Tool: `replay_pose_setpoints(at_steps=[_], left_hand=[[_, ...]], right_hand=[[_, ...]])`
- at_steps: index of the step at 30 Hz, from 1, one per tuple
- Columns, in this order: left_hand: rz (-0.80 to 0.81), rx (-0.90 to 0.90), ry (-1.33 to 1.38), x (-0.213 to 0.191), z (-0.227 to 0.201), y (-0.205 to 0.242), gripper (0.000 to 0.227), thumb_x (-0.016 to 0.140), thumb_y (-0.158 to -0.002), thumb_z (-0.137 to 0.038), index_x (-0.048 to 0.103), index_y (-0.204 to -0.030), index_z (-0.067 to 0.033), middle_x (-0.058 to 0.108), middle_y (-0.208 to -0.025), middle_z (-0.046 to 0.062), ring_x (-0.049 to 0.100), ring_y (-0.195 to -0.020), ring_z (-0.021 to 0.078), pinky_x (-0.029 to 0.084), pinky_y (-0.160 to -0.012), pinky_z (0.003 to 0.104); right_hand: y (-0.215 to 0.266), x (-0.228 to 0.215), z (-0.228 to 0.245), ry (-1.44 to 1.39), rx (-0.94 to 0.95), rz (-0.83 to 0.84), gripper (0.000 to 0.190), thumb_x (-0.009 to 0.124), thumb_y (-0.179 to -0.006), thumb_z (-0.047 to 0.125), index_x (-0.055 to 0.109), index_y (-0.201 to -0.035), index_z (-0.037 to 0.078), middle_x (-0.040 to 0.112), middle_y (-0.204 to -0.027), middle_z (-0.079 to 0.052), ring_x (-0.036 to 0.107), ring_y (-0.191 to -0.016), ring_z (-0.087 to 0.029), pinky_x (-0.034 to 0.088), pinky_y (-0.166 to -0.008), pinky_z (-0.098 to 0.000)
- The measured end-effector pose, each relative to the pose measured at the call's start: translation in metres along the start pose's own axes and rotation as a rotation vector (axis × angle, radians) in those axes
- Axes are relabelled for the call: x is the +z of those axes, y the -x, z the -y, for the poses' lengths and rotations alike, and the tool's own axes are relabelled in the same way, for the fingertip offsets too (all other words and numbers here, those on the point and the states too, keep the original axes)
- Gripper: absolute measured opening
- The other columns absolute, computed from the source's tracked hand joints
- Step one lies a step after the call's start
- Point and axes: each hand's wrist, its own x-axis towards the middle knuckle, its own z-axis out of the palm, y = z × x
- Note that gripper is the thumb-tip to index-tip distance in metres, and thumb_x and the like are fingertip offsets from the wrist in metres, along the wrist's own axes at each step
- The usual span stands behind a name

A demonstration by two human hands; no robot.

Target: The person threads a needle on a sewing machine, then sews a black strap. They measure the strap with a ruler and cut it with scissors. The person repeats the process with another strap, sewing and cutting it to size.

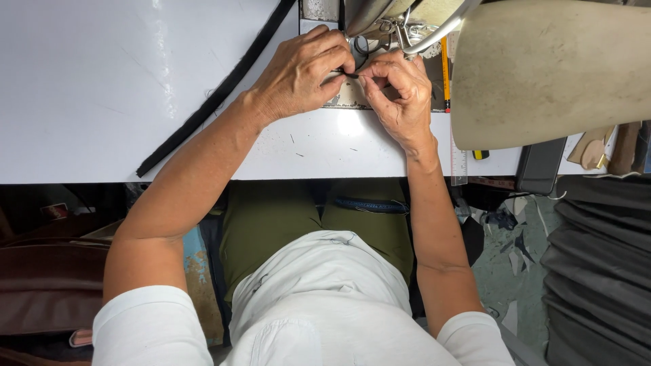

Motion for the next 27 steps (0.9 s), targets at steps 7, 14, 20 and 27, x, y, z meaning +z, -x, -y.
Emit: replay_pose_setpoints(at_steps=[7, 14, 20, 27], left_hand=[[-0.053, -0.042, 0.080, -0.002, 0.000, 0.000, 0.024, 0.083, -0.090, 0.007, 0.067, -0.102, -0.0058, 0.070, -0.096, 0.004, 0.066, -0.089, 0.0234, 0.056, -0.074, 0.035], [-0.078, -0.014, 0.026, -0.005, -0.013, -0.006, 0.026, 0.076, -0.086, 0.009, 0.059, -0.095, -0.0087, 0.061, -0.090, 0.002, 0.058, -0.075, 0.0173, 0.051, -0.061, 0.030], [-0.088, -0.044, 0.021, -0.004, -0.015, -0.007, 0.027, 0.077, -0.087, 0.010, 0.060, -0.094, -0.0099, 0.063, -0.092, 0.001, 0.055, -0.069, 0.0145, 0.050, -0.060, 0.028], [0.033, -0.186, 0.180, -0.015, -0.014, -0.006, 0.041, 0.069, -0.081, 0.006, 0.060, -0.119, -0.0069, 0.066, -0.112, 0.009, 0.071, -0.090, 0.0255, 0.057, -0.071, 0.035]], right_hand=[[-0.005, 0.002, 0.003, -0.172, 0.157, 0.044, 0.014, 0.063, -0.111, 0.010, 0.070, -0.122, 0.006, 0.060, -0.079, 0.000, 0.060, -0.078, -0.017, 0.043, -0.120, -0.0471], [-0.007, 0.009, -0.009, -0.139, -0.010, 0.098, 0.013, 0.071, -0.107, -0.001, 0.075, -0.119, -0.005, 0.076, -0.123, -0.018, 0.072, -0.111, -0.033, 0.045, -0.098, -0.0456], [-0.008, 0.013, -0.016, -0.174, 0.015, 0.081, 0.017, 0.071, -0.113, 0.011, 0.078, -0.114, -0.004, 0.077, -0.117, -0.017, 0.074, -0.104, -0.031, 0.048, -0.103, -0.0448], [-0.011, 0.012, -0.006, -0.138, -0.044, 0.002, 0.013, 0.070, -0.113, 0.005, 0.079, -0.113, -0.004, 0.079, -0.112, -0.019, 0.077, -0.101, -0.031, 0.052, -0.091, -0.0407]])
